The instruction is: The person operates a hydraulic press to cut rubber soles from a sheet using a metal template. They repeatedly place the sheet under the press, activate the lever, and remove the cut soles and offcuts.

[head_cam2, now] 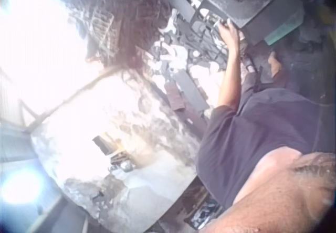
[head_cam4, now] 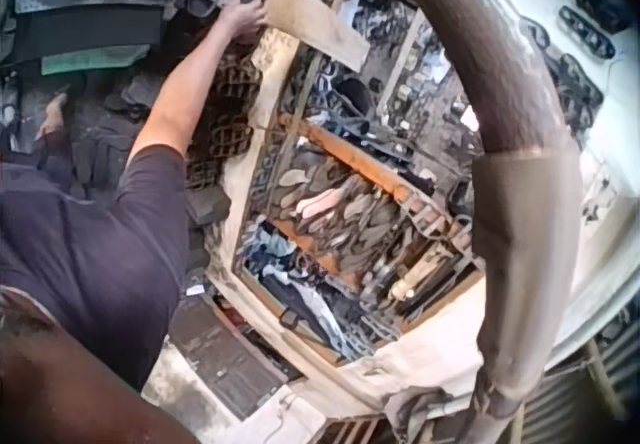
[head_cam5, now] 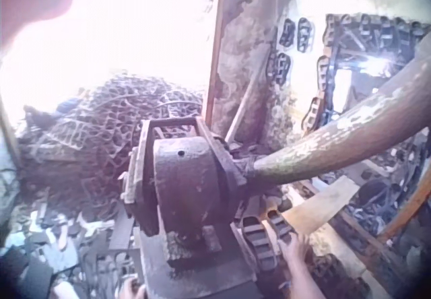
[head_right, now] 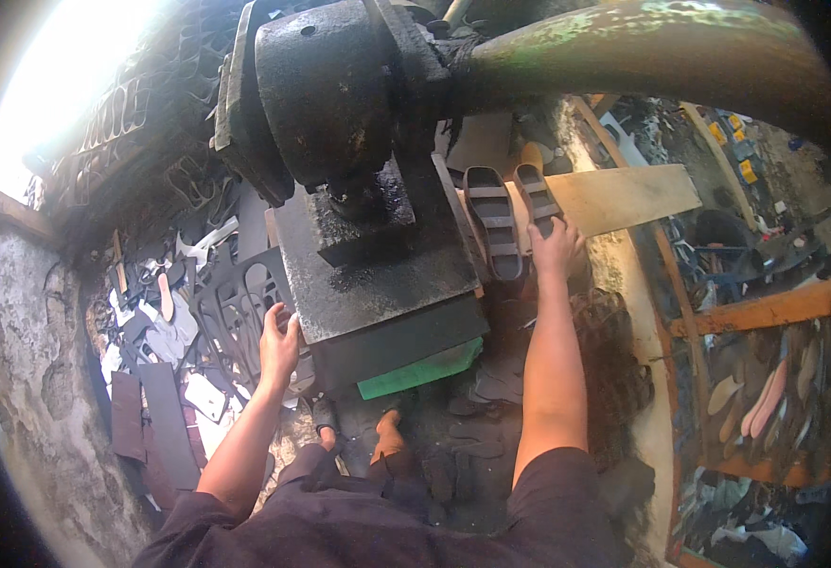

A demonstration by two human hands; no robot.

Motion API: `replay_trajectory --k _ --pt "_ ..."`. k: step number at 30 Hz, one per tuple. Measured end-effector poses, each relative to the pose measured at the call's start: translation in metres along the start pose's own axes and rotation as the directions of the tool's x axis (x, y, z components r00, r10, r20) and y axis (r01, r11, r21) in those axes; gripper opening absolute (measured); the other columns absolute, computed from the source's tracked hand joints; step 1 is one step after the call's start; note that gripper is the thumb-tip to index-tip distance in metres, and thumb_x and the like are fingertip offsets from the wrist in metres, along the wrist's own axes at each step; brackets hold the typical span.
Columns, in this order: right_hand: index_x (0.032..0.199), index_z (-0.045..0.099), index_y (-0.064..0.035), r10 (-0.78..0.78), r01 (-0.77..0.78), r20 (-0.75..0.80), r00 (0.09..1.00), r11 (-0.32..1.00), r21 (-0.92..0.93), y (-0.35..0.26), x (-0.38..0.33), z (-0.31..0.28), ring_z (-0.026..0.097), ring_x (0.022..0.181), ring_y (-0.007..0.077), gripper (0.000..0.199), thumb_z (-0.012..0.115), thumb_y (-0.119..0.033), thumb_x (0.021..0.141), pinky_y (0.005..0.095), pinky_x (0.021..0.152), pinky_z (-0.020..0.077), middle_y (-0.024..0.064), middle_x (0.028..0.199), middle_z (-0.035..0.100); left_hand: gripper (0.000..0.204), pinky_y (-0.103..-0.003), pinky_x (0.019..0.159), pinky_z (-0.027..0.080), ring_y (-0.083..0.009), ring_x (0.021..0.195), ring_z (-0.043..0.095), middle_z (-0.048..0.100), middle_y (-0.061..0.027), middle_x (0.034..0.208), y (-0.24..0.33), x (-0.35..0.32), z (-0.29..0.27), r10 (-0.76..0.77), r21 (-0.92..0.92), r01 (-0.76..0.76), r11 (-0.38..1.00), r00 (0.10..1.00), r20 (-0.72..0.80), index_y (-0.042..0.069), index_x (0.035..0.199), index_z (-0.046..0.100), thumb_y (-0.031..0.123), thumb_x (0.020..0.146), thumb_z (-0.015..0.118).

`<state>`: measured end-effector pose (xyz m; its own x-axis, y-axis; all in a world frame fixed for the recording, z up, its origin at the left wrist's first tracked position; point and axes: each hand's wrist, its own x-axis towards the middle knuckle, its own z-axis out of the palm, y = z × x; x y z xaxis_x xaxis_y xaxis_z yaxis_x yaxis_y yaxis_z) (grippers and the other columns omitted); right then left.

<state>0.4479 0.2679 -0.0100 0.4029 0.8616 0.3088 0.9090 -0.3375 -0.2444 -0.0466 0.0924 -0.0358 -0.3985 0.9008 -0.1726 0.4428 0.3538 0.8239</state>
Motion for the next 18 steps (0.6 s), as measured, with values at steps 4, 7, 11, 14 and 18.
replay_trajectory --k 4,7,11,14,18 --pt "0.138 0.060 -0.0105 -0.219 0.164 0.169 0.961 0.943 0.288 -0.044 -0.048 0.043 0.052 0.129 0.0441 0.062 0.076 -0.044 0.089 0.0510 0.110 0.0416 0.0208 0.139 0.060 0.054 -0.037 0.089 0.057 -0.0254 0.103 0.070 0.067 -0.0176 0.124 -0.012 0.024 0.003 -0.251 -0.334 0.260 0.906 0.965 0.071 0.001 0.144 0.050 0.016 0.097 0.071" --pt "0.130 0.065 -0.0091 -0.145 0.108 0.189 0.971 0.975 0.193 -0.040 -0.045 0.023 0.067 0.108 0.0408 0.051 0.078 -0.037 0.089 0.0465 0.094 0.0535 0.0204 0.124 0.068 0.060 -0.041 0.091 0.057 -0.0236 0.111 0.066 0.062 -0.0189 0.133 0.020 0.024 -0.013 -0.279 -0.477 0.372 0.796 0.925 0.256 0.000 0.148 0.045 0.016 0.097 0.073" --pt "0.133 0.056 -0.0011 0.075 -0.484 0.509 0.857 0.453 0.749 -0.051 -0.084 -0.066 0.064 0.108 0.0264 0.050 0.074 -0.026 0.093 0.0406 0.092 0.0524 0.0128 0.120 0.066 0.061 -0.041 0.092 0.057 -0.0212 0.108 0.067 0.068 -0.0129 0.121 -0.012 0.021 -0.050 -0.315 -0.561 0.440 0.701 0.897 0.310 0.000 0.146 0.046 0.015 0.095 0.075" --pt "0.130 0.056 -0.0013 -0.029 -0.223 0.315 0.949 0.645 0.731 -0.115 -0.200 -0.164 0.063 0.109 0.0275 0.044 0.069 -0.026 0.096 0.0421 0.095 0.0509 0.0145 0.121 0.064 0.050 -0.040 0.094 0.056 -0.0207 0.112 0.067 0.068 -0.0116 0.126 -0.035 0.016 -0.077 -0.283 -0.644 0.492 0.586 0.869 0.406 -0.001 0.142 0.053 0.015 0.098 0.072" --pt "0.119 0.063 -0.0044 -0.277 0.030 0.182 0.944 0.620 0.784 -0.199 -0.331 -0.189 0.059 0.122 0.0314 0.039 0.075 -0.026 0.089 0.0457 0.103 0.0467 0.0185 0.131 0.061 0.031 -0.031 0.082 0.060 -0.0156 0.102 0.070 0.072 -0.0097 0.116 -0.055 0.019 -0.077 -0.214 -0.691 0.482 0.540 0.872 0.440 -0.001 0.130 0.061 0.009 0.101 0.064"
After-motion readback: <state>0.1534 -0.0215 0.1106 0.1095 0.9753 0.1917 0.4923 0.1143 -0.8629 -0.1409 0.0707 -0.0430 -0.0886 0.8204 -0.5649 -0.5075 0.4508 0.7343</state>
